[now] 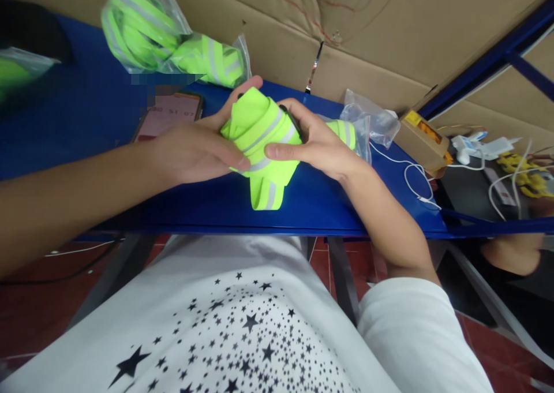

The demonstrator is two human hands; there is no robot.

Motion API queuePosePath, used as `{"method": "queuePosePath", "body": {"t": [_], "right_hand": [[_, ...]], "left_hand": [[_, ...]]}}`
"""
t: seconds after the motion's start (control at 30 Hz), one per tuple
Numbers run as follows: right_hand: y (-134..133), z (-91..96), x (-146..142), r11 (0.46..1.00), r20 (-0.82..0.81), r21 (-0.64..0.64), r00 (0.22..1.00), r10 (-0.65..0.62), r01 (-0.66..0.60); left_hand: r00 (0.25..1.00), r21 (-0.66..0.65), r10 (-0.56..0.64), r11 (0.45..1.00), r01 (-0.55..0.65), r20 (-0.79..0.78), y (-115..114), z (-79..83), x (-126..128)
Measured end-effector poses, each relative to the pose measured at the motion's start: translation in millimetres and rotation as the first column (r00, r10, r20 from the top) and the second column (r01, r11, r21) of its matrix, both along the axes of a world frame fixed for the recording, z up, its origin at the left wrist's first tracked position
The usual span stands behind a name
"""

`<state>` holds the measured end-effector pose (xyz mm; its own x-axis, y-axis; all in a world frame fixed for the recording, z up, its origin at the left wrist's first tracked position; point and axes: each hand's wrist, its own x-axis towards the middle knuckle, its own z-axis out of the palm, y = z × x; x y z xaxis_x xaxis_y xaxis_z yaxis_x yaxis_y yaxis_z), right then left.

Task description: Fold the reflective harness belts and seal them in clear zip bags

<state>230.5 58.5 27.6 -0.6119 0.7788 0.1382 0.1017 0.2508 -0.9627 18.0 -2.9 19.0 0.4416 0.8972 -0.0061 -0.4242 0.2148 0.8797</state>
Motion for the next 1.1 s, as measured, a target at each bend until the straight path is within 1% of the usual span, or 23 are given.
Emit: {"method": "queuePosePath", "body": {"t": [0.07,0.1,0.17,0.23,0.3,0.37,0.43,0.5,0.57,0.63,0.77,0.87,0.93,0.97,1.03,1.07,1.1], "right_hand": [[1,-2.2,-1,0.999,-0.054,-0.012,0.998,-0.03,0.029],[3,-2.7,0,1.0,-0.077,-0.011,0.997,-0.027,0.026],[5,-1.5,2,1.0,-0.084,0.0,0.996,0.0,0.0],[5,2.6,6,1.0,-0.045,0.007,0.999,0.028,-0.028],[4,8.2,10,0.999,0.007,0.018,0.999,0.042,-0.042],[2,13.6,12,0.996,0.051,0.072,0.997,0.056,-0.06],[0,17.4,13,0.978,0.092,0.199,0.995,0.046,-0.063],[-1,18.9,12,0.925,0.113,0.376,0.994,0.003,-0.046],[-2,17.8,9,0.844,0.126,0.536,0.99,-0.062,-0.015],[-3,14.1,7,0.763,0.146,0.646,0.98,-0.134,0.008],[-10,0.6,3,0.616,0.175,0.787,0.945,-0.277,0.034],[-17,-11.6,-3,0.479,0.165,0.878,0.923,-0.347,0.024],[-20,-18.9,-9,0.402,0.179,0.916,0.907,-0.381,-0.012],[-21,-22.0,-12,0.376,0.192,0.926,0.901,-0.388,-0.035],[-21,-27.5,-17,0.36,0.232,0.929,0.9,-0.368,-0.093],[-21,-29.7,-18,0.367,0.258,0.922,0.905,-0.339,-0.125],[-21,-31.7,-19,0.387,0.286,0.909,0.909,-0.302,-0.158]], "left_hand": [[0.999,-0.035,0.007,0.999,-0.005,0.043,2,-2.4,2],[0.998,-0.041,-0.021,0.999,0.023,0.059,3,-4.4,3],[0.987,-0.034,-0.147,0.988,0.15,0.066,5,-9.3,4],[0.952,-0.002,-0.298,0.954,0.299,0.065,5,-13.3,4],[0.921,0.031,-0.386,0.923,0.384,0.062,4,-14.3,2],[0.911,0.042,-0.409,0.913,0.407,0.061,3,-12.3,1],[0.93,0.027,-0.361,0.933,0.36,0.069,1,-8.9,1],[0.959,0.024,-0.271,0.963,0.27,0.088,1,-5.6,4],[0.978,0.024,-0.179,0.984,0.178,0.103,2,-3.0,7],[0.987,0.016,-0.111,0.994,0.11,0.112,2,-0.4,10],[0.985,-0.003,-0.04,0.999,0.041,0.167,2,4.9,10],[0.98,0.038,-0.008,0.999,0.0,0.201,1,6.7,8],[0.979,0.075,0.034,0.996,-0.05,0.203,1,7.2,7],[0.979,0.085,0.062,0.993,-0.08,0.196,2,7.4,7],[0.976,0.099,0.136,0.983,-0.154,0.169,6,7.3,5],[0.973,0.107,0.177,0.975,-0.194,0.151,8,6.9,3],[0.968,0.114,0.218,0.966,-0.232,0.127,11,6.0,2]]}}
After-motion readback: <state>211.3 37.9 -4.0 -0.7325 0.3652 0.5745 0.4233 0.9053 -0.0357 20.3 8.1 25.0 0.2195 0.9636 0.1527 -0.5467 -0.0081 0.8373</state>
